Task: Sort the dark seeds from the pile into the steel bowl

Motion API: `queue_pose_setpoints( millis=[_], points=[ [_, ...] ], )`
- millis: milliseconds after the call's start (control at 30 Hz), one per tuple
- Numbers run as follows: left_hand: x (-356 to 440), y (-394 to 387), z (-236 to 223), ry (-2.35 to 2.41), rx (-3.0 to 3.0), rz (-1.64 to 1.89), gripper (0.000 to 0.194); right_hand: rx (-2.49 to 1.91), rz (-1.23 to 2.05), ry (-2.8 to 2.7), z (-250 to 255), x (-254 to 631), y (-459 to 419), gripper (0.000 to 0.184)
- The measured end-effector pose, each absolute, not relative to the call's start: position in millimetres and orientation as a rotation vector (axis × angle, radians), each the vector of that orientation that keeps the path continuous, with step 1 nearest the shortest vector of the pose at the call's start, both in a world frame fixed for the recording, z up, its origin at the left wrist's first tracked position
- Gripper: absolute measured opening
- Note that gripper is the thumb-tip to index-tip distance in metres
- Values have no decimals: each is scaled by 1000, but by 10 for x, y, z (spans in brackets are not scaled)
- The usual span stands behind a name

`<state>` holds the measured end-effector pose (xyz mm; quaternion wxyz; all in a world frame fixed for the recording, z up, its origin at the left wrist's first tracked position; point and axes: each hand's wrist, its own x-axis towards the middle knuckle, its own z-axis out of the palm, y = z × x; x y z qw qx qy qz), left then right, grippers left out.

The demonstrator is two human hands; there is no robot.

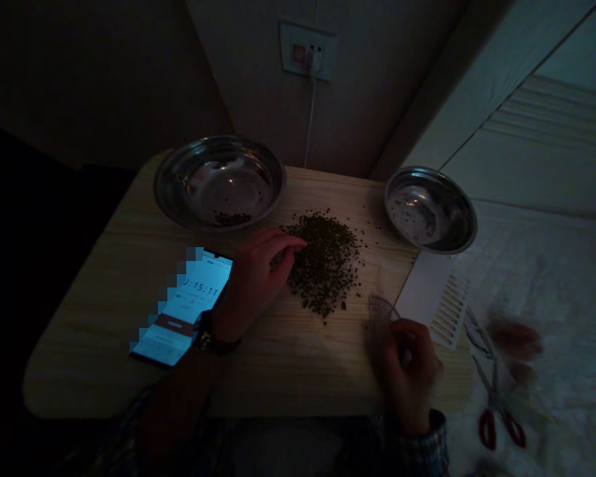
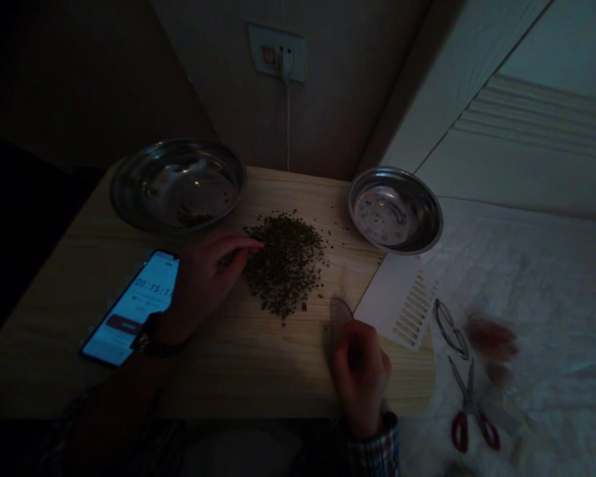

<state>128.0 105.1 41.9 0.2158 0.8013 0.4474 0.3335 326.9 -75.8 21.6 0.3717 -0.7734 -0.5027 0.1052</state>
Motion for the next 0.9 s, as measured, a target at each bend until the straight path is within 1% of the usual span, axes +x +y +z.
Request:
queue_pose_setpoints(
  millis=[900],
  points=[
    [1291,1050,422,1221,2226,926,22,-1876,482,-1400,223,3252,-694,13]
  ],
)
